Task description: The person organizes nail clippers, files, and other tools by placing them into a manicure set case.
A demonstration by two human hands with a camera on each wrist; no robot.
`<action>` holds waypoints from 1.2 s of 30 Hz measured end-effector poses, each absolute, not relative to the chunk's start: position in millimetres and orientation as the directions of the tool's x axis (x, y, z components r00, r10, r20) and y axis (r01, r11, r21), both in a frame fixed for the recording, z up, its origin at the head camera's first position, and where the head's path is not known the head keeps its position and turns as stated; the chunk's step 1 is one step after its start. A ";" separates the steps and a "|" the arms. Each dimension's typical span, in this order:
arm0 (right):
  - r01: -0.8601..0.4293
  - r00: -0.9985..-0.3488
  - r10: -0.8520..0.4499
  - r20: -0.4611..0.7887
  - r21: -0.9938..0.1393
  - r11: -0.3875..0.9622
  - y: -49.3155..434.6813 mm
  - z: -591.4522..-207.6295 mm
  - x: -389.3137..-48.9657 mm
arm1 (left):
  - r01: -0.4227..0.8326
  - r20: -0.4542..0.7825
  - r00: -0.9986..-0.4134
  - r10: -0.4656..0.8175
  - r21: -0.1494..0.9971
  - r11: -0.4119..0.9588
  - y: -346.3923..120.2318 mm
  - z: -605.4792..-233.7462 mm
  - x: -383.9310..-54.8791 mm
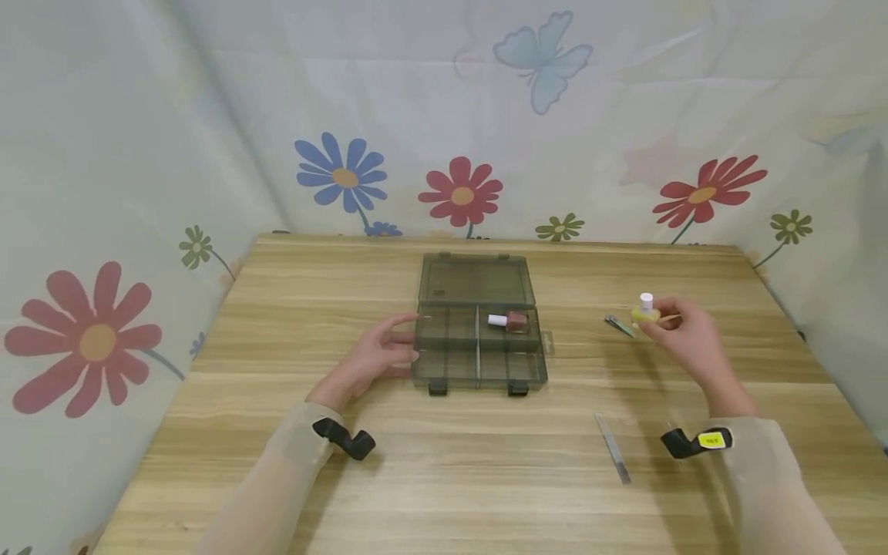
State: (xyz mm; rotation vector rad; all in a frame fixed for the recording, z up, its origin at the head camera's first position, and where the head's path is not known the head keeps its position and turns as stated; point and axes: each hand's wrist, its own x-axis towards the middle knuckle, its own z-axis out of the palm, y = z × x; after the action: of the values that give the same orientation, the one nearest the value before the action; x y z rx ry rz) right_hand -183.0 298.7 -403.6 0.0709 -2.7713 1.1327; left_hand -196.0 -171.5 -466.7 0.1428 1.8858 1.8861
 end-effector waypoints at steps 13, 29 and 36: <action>-0.154 -0.985 -0.059 0.159 -0.693 0.704 269.3 -404.7 -190.2 | -0.244 -0.246 -0.883 0.400 0.968 0.058 -169.8 -465.6 -191.3; -0.221 -0.975 -0.145 0.168 -0.701 0.677 237.7 -407.0 -199.9 | -0.215 -0.213 -0.907 0.363 0.976 0.036 -172.0 -474.0 -193.5; -0.254 -0.967 -0.188 0.171 -0.699 0.668 220.0 -405.5 -204.7 | -0.212 -0.214 -0.906 0.365 0.976 0.048 -171.1 -472.6 -194.7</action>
State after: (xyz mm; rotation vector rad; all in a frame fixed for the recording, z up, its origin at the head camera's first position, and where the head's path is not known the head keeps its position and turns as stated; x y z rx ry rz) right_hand -204.7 220.0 -405.5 0.3706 -2.7921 1.1896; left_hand -194.7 -171.1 -472.6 0.1534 1.9267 1.9132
